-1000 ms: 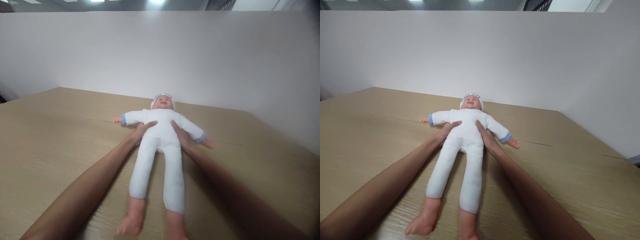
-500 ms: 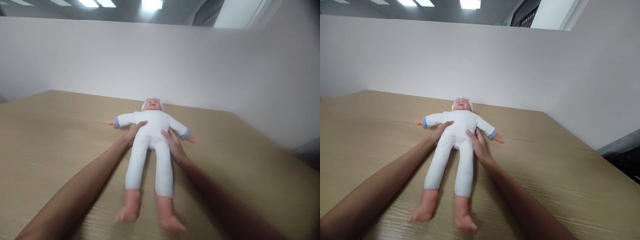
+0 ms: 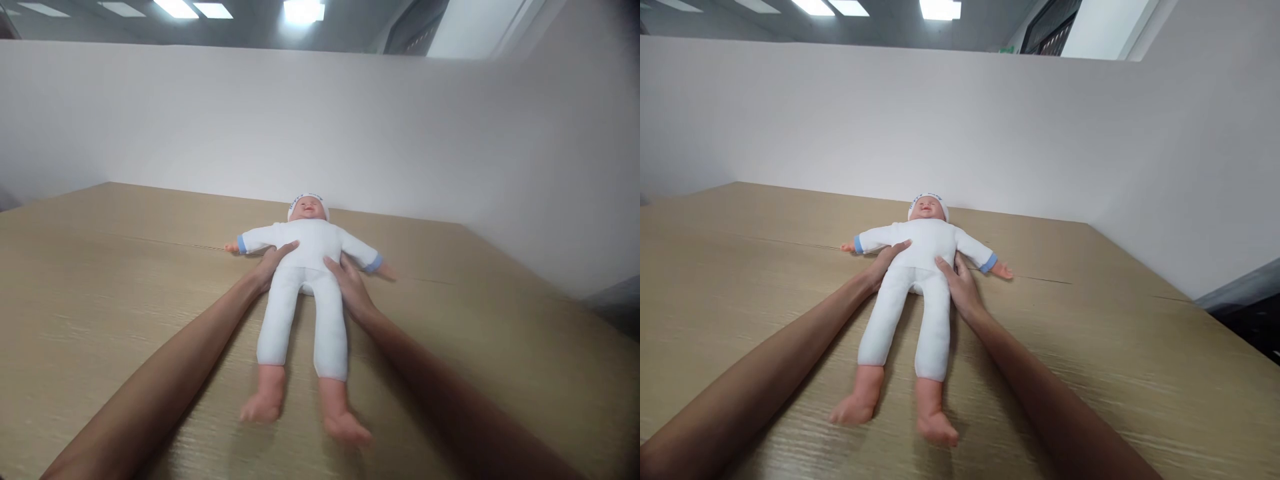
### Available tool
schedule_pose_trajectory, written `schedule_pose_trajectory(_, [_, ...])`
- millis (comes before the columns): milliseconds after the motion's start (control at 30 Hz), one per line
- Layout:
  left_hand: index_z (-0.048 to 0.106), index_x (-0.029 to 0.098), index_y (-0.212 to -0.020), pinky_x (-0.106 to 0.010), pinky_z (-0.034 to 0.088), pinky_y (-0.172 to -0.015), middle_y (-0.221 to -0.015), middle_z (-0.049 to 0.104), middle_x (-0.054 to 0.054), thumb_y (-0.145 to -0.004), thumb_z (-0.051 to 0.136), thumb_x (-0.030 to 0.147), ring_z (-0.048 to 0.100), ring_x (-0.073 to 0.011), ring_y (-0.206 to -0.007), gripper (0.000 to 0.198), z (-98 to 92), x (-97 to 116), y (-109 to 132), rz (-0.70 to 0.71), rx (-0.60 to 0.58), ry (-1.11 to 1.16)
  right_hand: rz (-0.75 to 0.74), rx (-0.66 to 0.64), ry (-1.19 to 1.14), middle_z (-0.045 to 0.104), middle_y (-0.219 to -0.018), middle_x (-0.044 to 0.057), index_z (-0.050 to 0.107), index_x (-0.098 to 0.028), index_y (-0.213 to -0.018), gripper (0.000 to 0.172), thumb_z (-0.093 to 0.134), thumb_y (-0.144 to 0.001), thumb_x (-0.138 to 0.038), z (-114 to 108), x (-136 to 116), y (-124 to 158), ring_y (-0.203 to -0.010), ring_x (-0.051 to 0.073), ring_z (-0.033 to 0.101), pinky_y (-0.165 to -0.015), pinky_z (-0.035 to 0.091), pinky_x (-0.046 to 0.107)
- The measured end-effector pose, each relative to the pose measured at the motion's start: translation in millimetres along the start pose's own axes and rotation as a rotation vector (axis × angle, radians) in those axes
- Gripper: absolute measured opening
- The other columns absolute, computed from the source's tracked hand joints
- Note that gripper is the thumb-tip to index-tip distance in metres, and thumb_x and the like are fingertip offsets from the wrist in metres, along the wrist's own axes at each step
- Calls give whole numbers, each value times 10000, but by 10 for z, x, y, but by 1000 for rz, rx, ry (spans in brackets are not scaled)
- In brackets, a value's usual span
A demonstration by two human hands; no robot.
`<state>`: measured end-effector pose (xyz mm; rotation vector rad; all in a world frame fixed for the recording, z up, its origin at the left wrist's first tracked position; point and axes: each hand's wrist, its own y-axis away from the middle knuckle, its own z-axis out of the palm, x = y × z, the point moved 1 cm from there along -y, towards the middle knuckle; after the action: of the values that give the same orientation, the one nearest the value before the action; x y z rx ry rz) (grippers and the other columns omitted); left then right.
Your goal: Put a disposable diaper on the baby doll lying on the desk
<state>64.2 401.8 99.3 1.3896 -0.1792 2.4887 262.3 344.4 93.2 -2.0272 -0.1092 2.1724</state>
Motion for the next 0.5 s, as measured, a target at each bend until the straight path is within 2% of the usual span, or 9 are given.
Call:
schedule_pose_trajectory(267, [655,143,-1394,-518,565,-1184,-1365,740,-216,-787,968,451,682,-409,-1347,750,-78,-44,-63,0,4,-36,1,-34,-48,639,-1561,16,641,-312,-1537,710,824,-913,-597,-21,43,-68,-1488,323,587,-1269,500,468])
schedule_pose_trajectory(500, [683,101,-1331,-530,579,-1168,-1370,733,-241,-827,950,425,675,-436,-1349,656,-74,-25,-55,1,-9,-17,14,-36,-70,648,-1550,9,677,-308,-1479,664,836,-900,-591,-20,63,-110,-1472,326,602,-1274,500,484])
